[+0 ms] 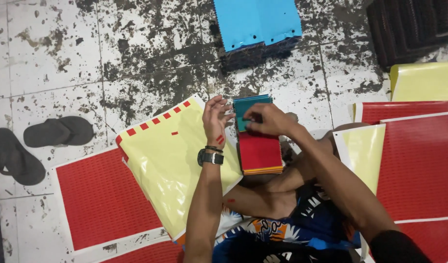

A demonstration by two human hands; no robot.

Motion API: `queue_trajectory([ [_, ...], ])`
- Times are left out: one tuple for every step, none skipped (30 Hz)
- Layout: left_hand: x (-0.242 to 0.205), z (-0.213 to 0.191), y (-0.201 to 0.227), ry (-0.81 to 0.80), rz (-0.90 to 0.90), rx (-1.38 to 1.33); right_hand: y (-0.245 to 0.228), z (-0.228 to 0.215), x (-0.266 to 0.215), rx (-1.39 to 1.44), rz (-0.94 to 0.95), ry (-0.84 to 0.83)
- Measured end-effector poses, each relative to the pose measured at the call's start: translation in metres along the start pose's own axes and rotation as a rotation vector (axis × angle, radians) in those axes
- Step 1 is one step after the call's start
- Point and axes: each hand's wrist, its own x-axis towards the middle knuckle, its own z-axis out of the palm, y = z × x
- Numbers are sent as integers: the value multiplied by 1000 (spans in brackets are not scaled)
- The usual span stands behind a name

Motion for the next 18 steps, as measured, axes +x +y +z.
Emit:
queue_trajectory([
  [0,0,-2,-4,4,3,-5,-2,0,0,-3,5],
  [1,-1,-3,-58,20,-14,-9,-4,1,68,-5,32],
  [-2,-3,-8,-106,29,-32,-14,-4,-2,138,-2,51],
  [-2,-3,-9,-103,26,-31,-12,4,0,141,1,49],
  [0,-1,-10,-113,43,37,-9,10,3,175,-50,34],
  [2,1,-12,-124,60,104,-6,16,5,209,-100,20],
  [2,3,-15,-125,58,103,-14,19,4,208,-98,20],
  [3,4,-17,-117,77,150,-22,23,2,227,-91,7],
  [4,5,-19,-107,99,198,-30,27,2,246,-88,-7],
  [4,5,-18,-105,99,197,-31,31,1,246,-88,-9],
  [4,5,-17,-60,105,211,-32,34,0,217,-89,15],
  [4,4,-16,-15,111,226,-33,38,-1,187,-90,39],
  [5,2,-18,-10,111,224,-31,42,-1,187,-90,35],
  [6,0,-21,36,118,250,-29,46,-2,152,-101,66],
  [7,-3,-23,83,124,276,-26,50,-4,117,-112,95],
  [4,-2,-22,88,122,275,-32,49,-5,118,-111,90],
  [3,0,-19,141,116,326,-36,48,-6,82,-111,98],
  [2,2,-16,193,111,376,-42,46,-6,45,-111,107],
])
